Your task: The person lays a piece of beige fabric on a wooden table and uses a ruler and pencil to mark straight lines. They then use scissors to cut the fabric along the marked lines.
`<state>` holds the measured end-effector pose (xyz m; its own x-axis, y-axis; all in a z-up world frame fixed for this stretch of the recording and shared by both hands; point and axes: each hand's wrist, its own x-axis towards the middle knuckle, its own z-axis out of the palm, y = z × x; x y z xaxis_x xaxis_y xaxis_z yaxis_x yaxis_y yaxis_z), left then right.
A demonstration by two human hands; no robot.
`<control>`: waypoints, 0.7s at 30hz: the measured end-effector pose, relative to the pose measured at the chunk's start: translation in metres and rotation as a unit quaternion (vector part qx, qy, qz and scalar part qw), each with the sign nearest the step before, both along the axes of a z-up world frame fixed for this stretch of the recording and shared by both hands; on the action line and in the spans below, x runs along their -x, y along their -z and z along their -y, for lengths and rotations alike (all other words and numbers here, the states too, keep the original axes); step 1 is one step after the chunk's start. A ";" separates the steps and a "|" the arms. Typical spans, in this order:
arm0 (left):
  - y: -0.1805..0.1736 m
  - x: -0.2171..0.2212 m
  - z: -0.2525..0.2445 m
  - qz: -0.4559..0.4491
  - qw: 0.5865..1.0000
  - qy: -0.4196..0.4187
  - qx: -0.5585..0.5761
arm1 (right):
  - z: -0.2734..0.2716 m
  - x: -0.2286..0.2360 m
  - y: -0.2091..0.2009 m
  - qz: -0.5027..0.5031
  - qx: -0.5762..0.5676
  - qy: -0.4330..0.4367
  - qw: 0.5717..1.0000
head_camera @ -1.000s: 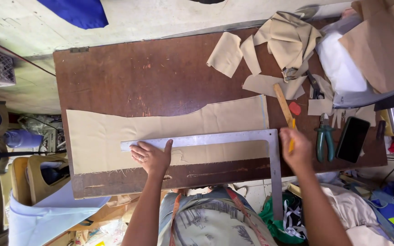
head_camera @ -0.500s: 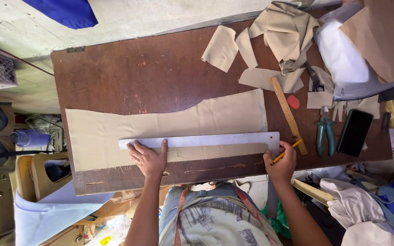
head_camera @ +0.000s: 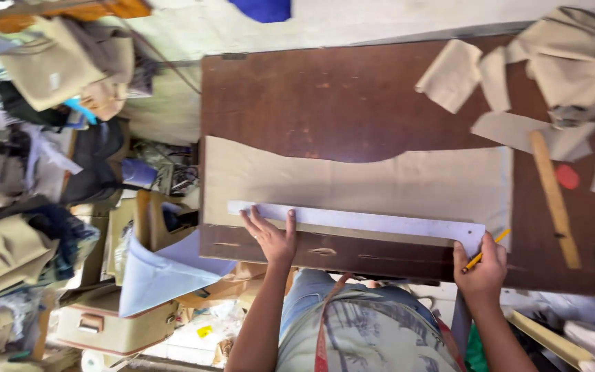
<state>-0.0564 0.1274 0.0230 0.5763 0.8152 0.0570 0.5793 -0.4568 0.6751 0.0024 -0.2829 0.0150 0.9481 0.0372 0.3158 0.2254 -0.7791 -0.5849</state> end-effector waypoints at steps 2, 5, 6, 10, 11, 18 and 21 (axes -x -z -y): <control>-0.007 0.003 -0.027 -0.050 0.997 -0.001 0.054 | -0.026 -0.001 0.004 -0.040 0.024 0.004 0.999; 0.008 0.003 -0.067 -0.030 0.997 0.016 0.063 | -0.063 -0.008 0.015 -0.047 -0.002 0.012 0.999; 0.008 0.004 -0.079 -0.028 0.998 0.010 0.064 | -0.073 -0.009 0.019 -0.045 -0.001 0.006 0.999; 0.022 0.000 -0.116 -0.038 0.999 0.019 -0.009 | -0.113 -0.009 0.021 -0.073 -0.001 0.031 0.997; 0.029 -0.001 -0.123 -0.074 0.995 0.015 -0.057 | -0.121 -0.006 0.019 -0.109 0.007 0.063 0.992; 0.050 0.004 -0.130 -0.085 0.988 0.032 -0.127 | -0.134 0.001 0.031 -0.030 0.138 0.099 0.985; 0.052 0.005 -0.129 -0.077 0.987 0.032 -0.139 | -0.130 0.000 0.042 -0.004 0.143 0.106 0.984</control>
<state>-0.0611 0.2569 -0.0288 0.6456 0.7419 0.1812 0.6289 -0.6510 0.4251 0.0027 -0.1528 -0.0265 0.9464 -0.0760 0.3140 0.0362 -0.9409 -0.3367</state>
